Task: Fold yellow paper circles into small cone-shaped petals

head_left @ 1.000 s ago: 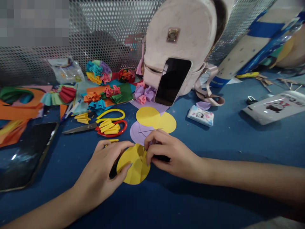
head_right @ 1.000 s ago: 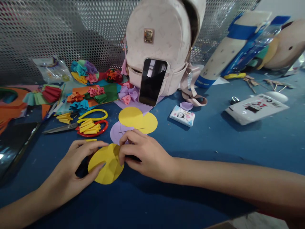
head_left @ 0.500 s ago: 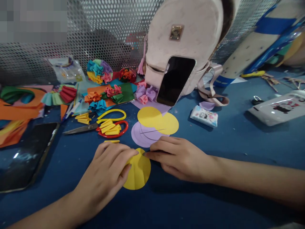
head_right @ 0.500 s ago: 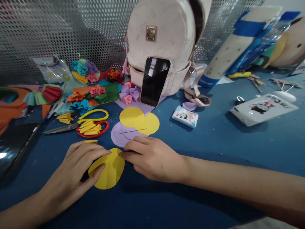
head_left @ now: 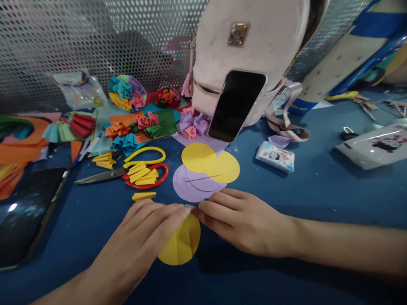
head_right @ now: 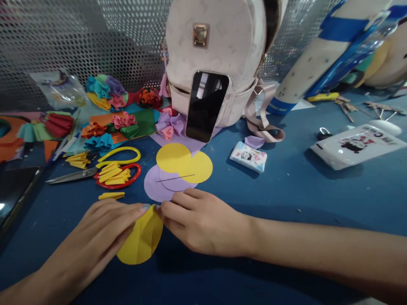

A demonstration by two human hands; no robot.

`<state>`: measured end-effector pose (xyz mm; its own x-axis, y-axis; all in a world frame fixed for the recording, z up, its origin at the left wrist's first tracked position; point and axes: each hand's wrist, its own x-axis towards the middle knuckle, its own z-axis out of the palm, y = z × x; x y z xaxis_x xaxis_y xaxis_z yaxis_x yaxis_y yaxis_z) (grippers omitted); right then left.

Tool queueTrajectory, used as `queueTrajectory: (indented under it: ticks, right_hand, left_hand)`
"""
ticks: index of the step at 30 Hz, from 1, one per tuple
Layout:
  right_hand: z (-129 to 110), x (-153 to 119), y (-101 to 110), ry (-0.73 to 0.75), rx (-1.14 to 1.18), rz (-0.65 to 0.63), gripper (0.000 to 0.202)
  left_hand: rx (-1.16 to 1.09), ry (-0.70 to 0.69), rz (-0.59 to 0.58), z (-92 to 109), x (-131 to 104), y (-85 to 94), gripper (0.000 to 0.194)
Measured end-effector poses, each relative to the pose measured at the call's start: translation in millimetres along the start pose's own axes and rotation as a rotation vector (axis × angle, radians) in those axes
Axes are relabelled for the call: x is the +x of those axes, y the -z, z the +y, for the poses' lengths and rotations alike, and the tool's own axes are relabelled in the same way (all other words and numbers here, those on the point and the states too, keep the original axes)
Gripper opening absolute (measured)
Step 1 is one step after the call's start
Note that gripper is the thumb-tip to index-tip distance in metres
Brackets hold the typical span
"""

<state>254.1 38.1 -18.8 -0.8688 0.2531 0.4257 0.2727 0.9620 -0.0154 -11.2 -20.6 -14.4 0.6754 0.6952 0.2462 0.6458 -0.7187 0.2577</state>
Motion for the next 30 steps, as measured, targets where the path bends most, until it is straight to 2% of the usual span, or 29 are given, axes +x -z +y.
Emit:
queueTrajectory:
  ticks: [2,4,10,13,19,23,28,30]
  right_hand:
    - [0.5,-0.4,1.0,0.025,-0.023,0.015,0.026]
    - [0.7,-0.8,1.7,0.039,-0.036,0.034,0.021]
    - [-0.4,0.8,5.1,0.073,0.048,0.013,0.023]
    - [-1.3,1.2,8.7,0.138,0.109,-0.009,0.025]
    - [-1.3,-0.1,12.5,0.179,0.125,0.005,0.033]
    - [-2.1,-1.5,9.3,0.232,0.093,0.084,0.024]
    - [-3.0,-2.7,8.5,0.149,0.115,0.185,0.017]
    - [-2.7,-2.7,8.2,0.177,0.131,0.171,0.016]
  left_hand:
    - [-0.044,0.024,-0.021,-2.1,-2.4,1.0,0.061]
    - [-0.052,0.084,0.019,-3.0,-1.9,1.6,0.060]
    - [-0.043,0.312,0.208,0.1,10.6,2.6,0.029]
    - [-0.039,0.365,0.233,0.7,14.1,4.1,0.024]
    - [-0.070,0.335,0.179,-1.6,14.6,4.7,0.030]
    - [-0.079,0.325,0.149,-2.1,14.5,4.2,0.030]
    - [-0.060,0.258,0.123,-2.9,10.7,2.5,0.030]
    - [-0.028,0.263,0.121,-3.1,8.3,1.2,0.030]
